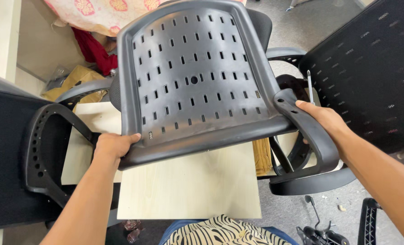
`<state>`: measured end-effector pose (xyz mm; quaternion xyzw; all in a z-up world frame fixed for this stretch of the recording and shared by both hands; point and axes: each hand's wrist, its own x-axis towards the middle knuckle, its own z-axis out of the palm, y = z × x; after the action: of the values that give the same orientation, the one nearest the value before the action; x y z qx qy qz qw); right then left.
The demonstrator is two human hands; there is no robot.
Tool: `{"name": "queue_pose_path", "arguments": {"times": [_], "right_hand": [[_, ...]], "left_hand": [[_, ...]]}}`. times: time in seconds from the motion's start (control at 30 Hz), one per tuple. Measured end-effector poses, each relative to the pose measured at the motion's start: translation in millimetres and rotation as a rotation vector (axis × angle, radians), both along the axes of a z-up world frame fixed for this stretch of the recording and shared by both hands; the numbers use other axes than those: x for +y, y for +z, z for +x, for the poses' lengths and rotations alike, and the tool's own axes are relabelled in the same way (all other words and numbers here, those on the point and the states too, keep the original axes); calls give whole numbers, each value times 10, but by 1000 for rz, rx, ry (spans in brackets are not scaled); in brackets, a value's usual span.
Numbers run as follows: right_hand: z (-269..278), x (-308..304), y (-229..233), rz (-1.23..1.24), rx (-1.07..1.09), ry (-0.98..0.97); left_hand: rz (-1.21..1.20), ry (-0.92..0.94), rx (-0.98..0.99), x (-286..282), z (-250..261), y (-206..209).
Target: The person uses a screwdriver to remove screws from the armrest of a black office chair. They detach the armrest from the chair seat and place it on a nearby table.
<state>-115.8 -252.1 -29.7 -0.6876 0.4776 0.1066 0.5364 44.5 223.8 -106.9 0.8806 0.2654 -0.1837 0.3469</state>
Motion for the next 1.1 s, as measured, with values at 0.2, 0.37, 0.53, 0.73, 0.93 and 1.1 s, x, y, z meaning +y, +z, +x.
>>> {"name": "queue_pose_path", "arguments": {"times": [0.2, 0.37, 0.53, 0.73, 0.93, 1.1], "right_hand": [[18, 152, -39, 73, -95, -79], [4, 196, 39, -7, -16, -59], [59, 216, 41, -15, 8, -63], [42, 181, 45, 34, -13, -73], [-12, 110, 8, -2, -36, 48], [-9, -105, 17, -145, 30, 347]], "left_hand": [[-65, -42, 66, -34, 426, -12], [-70, -92, 3, 78, 263, 26], [-60, -41, 97, -1, 219, 194], [409, -275, -439, -247, 121, 601], [240, -347, -794, -862, -540, 1046], [-76, -646, -985, -1783, -991, 1321]]}}
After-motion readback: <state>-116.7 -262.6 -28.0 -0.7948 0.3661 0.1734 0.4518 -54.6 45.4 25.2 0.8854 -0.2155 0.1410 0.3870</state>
